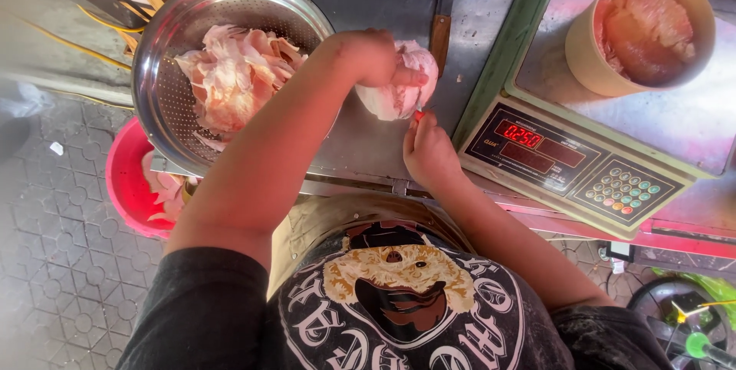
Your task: Peeling a pomelo and preparing its segments at a counter.
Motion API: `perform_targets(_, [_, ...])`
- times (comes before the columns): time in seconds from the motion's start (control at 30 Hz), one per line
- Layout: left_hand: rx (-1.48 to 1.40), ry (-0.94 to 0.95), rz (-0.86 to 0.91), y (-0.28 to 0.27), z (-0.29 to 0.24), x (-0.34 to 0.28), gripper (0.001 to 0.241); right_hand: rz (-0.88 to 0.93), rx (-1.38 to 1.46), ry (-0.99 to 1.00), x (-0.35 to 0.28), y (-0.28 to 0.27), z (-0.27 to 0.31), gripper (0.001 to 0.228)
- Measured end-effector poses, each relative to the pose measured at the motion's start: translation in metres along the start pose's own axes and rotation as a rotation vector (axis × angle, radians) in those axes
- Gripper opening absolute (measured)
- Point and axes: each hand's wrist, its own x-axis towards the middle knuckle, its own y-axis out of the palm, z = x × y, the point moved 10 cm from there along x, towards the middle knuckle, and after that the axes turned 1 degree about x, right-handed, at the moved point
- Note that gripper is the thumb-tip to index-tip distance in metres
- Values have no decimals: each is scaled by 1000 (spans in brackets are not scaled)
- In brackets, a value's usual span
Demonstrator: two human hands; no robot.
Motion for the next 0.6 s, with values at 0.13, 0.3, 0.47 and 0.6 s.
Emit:
perform_targets(0.13, [11,29,42,8,7,22,94,-65,62,-30,8,-5,5,23])
perform_targets(0.3, [-7,32,36,5,10,28,94,-34,49,-63,-2,-10,-2,22])
perform_targets(0.47, [-21,40,39,5,9,26,93,-34,72,-46,-10,10,-5,22])
perform_targets(0.6, [-40,14,55,0,14,23,93,-53,111,3,-2,22,-7,20])
